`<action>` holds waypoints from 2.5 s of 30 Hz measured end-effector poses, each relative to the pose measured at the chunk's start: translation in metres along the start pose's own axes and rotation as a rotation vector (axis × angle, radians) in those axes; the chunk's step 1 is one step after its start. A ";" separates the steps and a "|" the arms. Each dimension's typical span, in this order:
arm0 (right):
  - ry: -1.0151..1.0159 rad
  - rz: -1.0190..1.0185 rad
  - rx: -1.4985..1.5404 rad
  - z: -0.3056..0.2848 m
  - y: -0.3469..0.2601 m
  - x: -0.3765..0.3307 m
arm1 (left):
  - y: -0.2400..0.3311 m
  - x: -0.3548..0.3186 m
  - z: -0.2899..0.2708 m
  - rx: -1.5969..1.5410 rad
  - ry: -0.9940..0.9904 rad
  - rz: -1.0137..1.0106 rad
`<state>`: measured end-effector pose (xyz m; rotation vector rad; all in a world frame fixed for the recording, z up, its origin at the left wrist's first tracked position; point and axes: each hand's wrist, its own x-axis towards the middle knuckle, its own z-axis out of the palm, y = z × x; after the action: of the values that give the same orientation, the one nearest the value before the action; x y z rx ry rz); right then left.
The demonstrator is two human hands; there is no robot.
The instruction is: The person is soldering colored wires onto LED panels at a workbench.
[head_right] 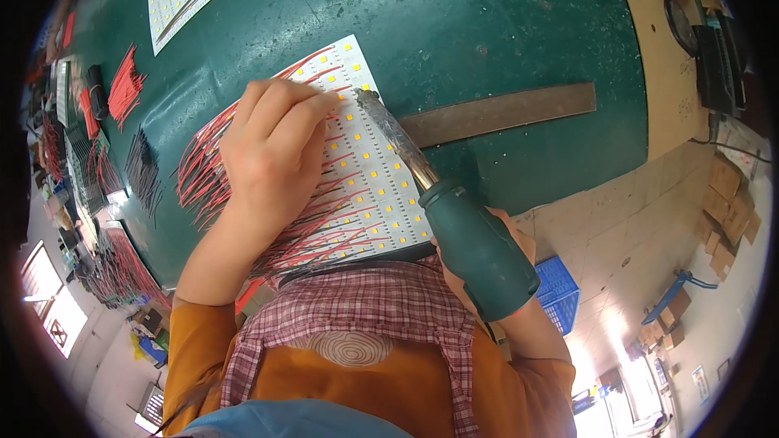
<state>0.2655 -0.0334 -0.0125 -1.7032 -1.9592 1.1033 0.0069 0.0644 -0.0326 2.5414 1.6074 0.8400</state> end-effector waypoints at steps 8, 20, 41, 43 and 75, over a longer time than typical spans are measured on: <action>-0.123 -0.089 -0.053 -0.008 0.002 -0.004 | 0.015 -0.007 -0.007 -0.022 -0.104 -0.104; -0.054 -0.254 -0.114 -0.006 0.005 0.006 | 0.010 -0.007 -0.001 0.081 -0.097 -0.007; -0.024 -0.013 0.267 -0.006 -0.005 -0.001 | 0.009 0.001 -0.028 0.078 -0.097 -0.060; -0.012 0.087 0.390 -0.004 -0.005 -0.004 | 0.015 -0.005 -0.023 -0.059 -0.138 -0.076; -0.105 -0.124 -0.122 -0.006 -0.004 0.003 | 0.017 0.004 -0.008 -0.129 -0.144 -0.208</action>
<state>0.2658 -0.0280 -0.0061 -1.5867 -2.2057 1.0690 0.0191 0.0573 -0.0194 2.2444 1.6763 0.6991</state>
